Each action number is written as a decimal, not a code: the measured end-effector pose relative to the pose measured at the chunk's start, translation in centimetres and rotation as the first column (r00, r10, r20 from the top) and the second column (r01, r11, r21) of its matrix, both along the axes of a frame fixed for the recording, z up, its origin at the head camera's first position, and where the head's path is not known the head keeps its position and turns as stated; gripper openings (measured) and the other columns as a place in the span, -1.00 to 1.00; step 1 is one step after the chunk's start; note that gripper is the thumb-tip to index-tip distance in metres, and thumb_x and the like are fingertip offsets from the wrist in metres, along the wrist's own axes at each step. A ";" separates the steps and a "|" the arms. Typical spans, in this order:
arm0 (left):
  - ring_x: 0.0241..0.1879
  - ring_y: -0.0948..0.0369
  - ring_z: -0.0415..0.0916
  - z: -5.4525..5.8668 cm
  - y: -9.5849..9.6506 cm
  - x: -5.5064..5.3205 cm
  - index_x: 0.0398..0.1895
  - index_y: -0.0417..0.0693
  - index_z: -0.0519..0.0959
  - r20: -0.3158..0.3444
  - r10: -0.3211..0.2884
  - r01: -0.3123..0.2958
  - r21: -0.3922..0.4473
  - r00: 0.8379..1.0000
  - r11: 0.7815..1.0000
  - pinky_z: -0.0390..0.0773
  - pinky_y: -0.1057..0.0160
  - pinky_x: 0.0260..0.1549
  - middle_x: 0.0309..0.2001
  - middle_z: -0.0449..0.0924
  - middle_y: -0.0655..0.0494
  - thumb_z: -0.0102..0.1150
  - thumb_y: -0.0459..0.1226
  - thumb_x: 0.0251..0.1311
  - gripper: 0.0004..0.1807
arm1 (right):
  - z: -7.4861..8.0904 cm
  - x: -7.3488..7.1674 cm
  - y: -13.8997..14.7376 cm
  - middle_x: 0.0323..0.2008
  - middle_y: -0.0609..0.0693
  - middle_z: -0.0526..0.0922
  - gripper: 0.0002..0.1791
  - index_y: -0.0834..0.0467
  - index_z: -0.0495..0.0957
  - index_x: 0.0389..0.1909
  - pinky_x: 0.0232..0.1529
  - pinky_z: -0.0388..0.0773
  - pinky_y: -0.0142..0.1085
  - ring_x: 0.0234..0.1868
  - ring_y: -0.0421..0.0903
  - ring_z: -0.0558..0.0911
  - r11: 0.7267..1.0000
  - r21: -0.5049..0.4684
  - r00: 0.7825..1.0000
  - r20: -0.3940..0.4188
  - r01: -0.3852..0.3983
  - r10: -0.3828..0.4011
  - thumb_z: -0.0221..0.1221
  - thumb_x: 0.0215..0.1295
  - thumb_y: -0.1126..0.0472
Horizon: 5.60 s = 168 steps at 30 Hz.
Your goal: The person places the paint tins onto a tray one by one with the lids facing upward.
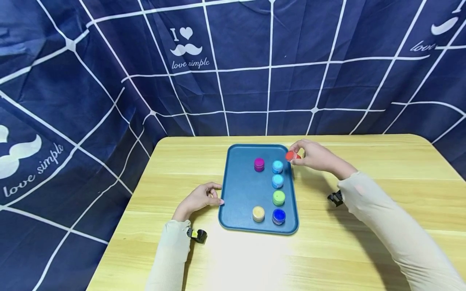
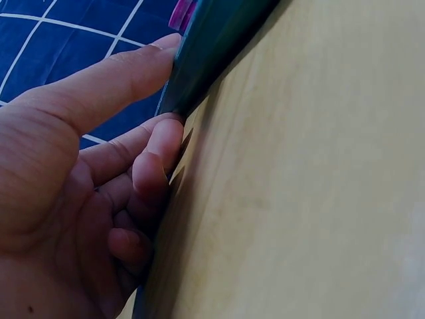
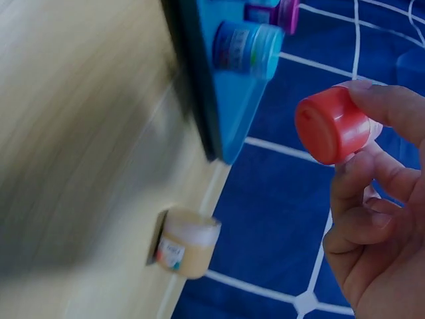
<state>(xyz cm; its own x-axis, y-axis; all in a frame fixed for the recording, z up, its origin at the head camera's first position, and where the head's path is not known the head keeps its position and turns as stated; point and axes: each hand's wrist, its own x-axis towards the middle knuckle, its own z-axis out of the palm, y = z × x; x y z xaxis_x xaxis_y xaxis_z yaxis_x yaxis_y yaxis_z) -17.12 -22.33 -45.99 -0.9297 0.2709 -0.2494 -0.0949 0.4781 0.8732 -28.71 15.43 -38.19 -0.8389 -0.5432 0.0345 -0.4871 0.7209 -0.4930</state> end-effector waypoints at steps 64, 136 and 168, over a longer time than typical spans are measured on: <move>-0.43 0.22 0.31 -0.3 -0.2 0.1 0.19 -0.30 0.43 0.000 0.002 -0.002 0.027 1.000 1.000 0.33 0.33 -0.36 -0.41 0.45 0.11 0.40 -0.31 0.03 -0.38 | -3.0 2.6 -9.0 -0.10 -0.01 0.63 -0.64 0.04 0.58 -0.04 -0.15 0.47 -0.18 -0.17 -0.08 0.53 0.974 0.167 0.983 0.125 -0.153 0.133 0.31 0.10 0.15; -0.41 0.23 0.35 -0.2 -0.1 -0.1 0.16 -0.26 0.47 -0.009 0.002 -0.002 0.011 1.000 1.000 0.36 0.32 -0.30 -0.41 0.47 0.12 0.40 -0.29 0.03 -0.42 | -1.7 -3.5 3.6 0.11 0.47 0.44 -0.30 0.50 0.38 0.14 0.14 0.36 0.12 0.09 0.30 0.48 0.998 0.059 0.987 0.162 -0.033 0.023 0.35 0.07 0.16; -0.43 0.22 0.32 -0.2 0.1 0.2 0.16 -0.26 0.47 -0.010 0.006 -0.006 0.004 1.000 1.000 0.34 0.31 -0.31 -0.41 0.46 0.12 0.40 -0.28 0.04 -0.41 | -3.8 -3.8 4.4 0.03 0.31 0.53 -0.50 0.28 0.48 0.14 -0.07 0.45 0.15 -0.01 0.19 0.53 0.948 0.315 0.998 0.019 0.053 -0.063 0.22 0.19 0.16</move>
<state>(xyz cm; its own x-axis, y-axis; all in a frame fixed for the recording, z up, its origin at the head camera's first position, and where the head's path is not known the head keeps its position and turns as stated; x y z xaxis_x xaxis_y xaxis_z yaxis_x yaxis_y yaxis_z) -16.91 -22.26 -46.18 -0.9337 0.2667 -0.2389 -0.0887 0.4741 0.8760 -32.51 19.83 -42.01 -0.8674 -0.4730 -0.1546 -0.4289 0.8681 -0.2498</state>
